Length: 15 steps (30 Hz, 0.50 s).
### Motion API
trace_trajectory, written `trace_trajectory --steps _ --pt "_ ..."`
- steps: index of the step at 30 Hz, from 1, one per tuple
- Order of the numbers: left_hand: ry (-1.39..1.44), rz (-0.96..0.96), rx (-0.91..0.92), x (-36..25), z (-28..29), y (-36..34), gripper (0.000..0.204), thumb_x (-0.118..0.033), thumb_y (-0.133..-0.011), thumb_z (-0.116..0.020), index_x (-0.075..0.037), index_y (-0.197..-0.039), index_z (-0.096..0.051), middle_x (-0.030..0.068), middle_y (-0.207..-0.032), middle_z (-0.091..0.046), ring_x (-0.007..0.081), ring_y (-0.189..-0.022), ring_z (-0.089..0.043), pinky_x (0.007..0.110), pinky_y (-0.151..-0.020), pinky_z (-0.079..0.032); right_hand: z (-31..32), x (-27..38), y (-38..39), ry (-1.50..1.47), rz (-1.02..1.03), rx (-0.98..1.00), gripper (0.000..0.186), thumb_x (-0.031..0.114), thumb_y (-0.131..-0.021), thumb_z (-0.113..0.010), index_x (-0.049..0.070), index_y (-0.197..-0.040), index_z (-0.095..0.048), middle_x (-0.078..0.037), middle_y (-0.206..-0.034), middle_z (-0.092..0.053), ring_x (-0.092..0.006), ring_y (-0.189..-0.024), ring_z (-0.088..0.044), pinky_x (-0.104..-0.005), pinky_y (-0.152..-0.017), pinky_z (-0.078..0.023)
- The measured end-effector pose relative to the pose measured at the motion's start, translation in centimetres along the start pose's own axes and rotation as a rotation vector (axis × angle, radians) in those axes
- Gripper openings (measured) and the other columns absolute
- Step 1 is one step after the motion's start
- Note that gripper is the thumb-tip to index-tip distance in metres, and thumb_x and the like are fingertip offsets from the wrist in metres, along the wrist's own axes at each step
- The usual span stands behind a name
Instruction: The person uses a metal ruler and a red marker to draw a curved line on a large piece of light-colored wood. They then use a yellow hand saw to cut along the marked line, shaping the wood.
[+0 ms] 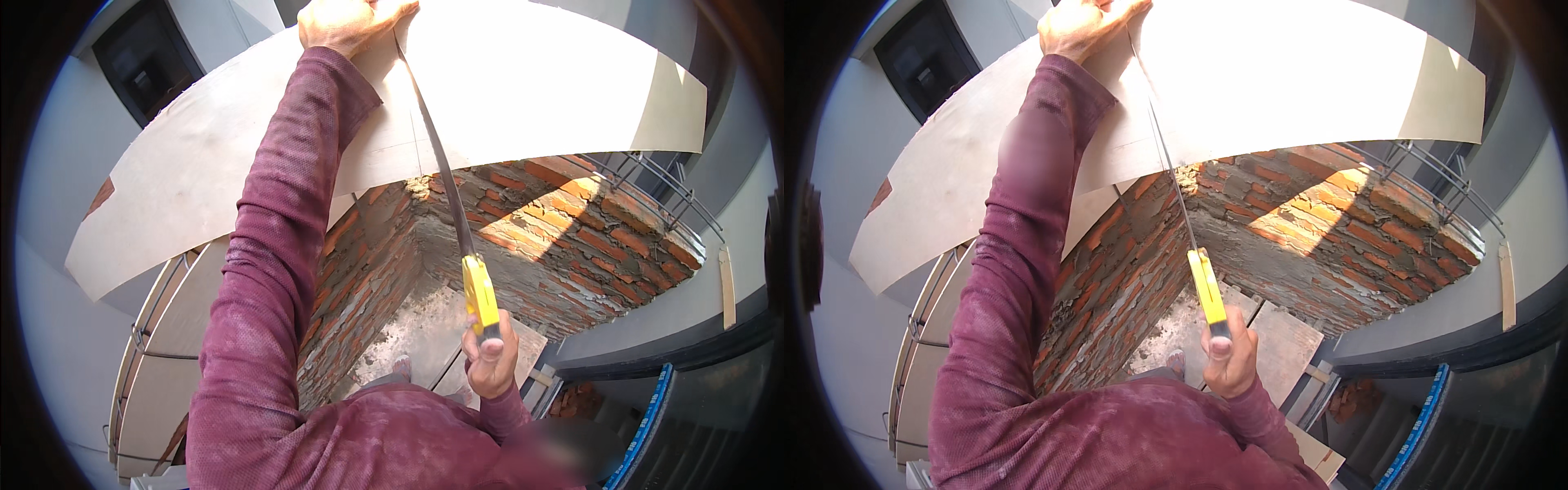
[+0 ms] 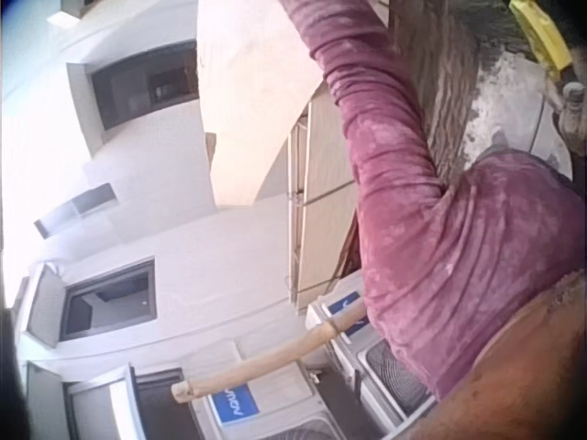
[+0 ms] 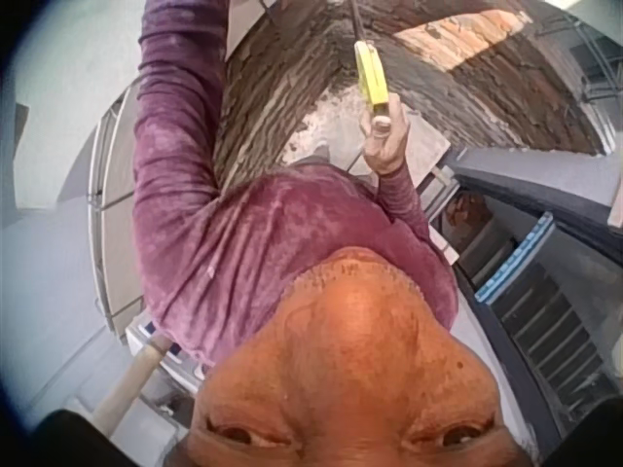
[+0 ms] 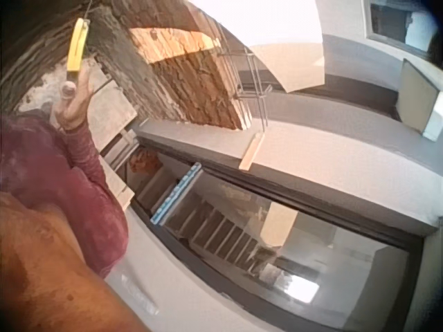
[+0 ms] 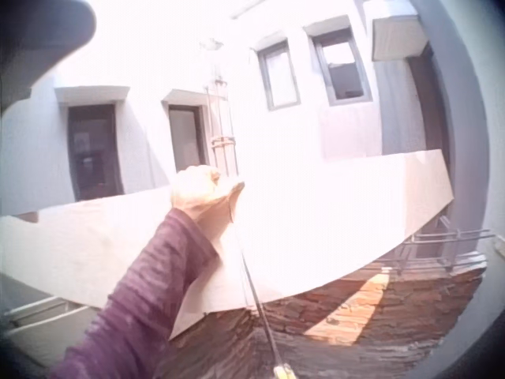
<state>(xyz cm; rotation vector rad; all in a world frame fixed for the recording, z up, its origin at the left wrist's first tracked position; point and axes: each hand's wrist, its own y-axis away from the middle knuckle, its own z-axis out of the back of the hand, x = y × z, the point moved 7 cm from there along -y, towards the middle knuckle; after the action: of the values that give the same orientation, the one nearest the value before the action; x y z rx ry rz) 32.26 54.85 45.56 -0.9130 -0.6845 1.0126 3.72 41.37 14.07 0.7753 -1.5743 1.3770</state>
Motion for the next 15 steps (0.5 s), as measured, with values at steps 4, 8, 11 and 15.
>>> trace_trajectory --steps 4,8,11,15 --pt "0.004 -0.017 -0.001 -0.3 -0.8 -0.6 0.082 -0.088 -0.073 -0.049 -0.017 -0.104 -0.075 0.0068 -0.100 -0.075 0.0279 -0.093 -0.072 0.039 -0.089 -0.054 1.1 0.7 1.8 -0.029 -0.056 -0.056 0.069 0.064 -0.099 -0.033 -0.002 -0.104 -0.054 0.000 -0.056 -0.048 -0.0084 -0.048 -0.046 -0.0250 -0.047 -0.034" --pt "0.047 -0.036 -0.008 -2.1 -0.8 -0.8 0.081 -0.088 -0.073 -0.049 -0.017 -0.102 -0.076 0.0069 -0.100 -0.075 0.0279 -0.093 -0.072 0.038 -0.089 -0.054 -2.8 1.8 -13.6 -0.009 0.156 -0.038 0.058 0.054 -0.103 -0.034 0.000 -0.106 -0.054 -0.001 -0.056 -0.045 -0.0106 -0.047 -0.045 -0.0279 -0.046 -0.034" --pt "0.009 -0.017 -0.004 -0.4 -0.4 -0.1 0.081 -0.088 -0.073 -0.050 -0.016 -0.101 -0.076 0.0070 -0.099 -0.075 0.0279 -0.092 -0.072 0.038 -0.089 -0.054 -2.7 1.3 -9.9 -0.093 0.150 -0.057 0.058 0.054 -0.104 -0.033 0.000 -0.106 -0.053 -0.001 -0.056 -0.045 -0.0103 -0.047 -0.044 -0.0278 -0.046 -0.034" --pt "0.039 -0.026 -0.013 -0.9 -1.6 0.1 0.080 -0.087 -0.073 -0.050 -0.016 -0.100 -0.076 0.0072 -0.099 -0.075 0.0279 -0.092 -0.072 0.038 -0.089 -0.054 0.5 -0.1 1.8 0.051 -0.019 -0.082 0.067 0.062 -0.100 -0.032 -0.001 -0.103 -0.055 0.000 -0.055 -0.047 -0.0085 -0.047 -0.044 -0.0269 -0.048 -0.035"
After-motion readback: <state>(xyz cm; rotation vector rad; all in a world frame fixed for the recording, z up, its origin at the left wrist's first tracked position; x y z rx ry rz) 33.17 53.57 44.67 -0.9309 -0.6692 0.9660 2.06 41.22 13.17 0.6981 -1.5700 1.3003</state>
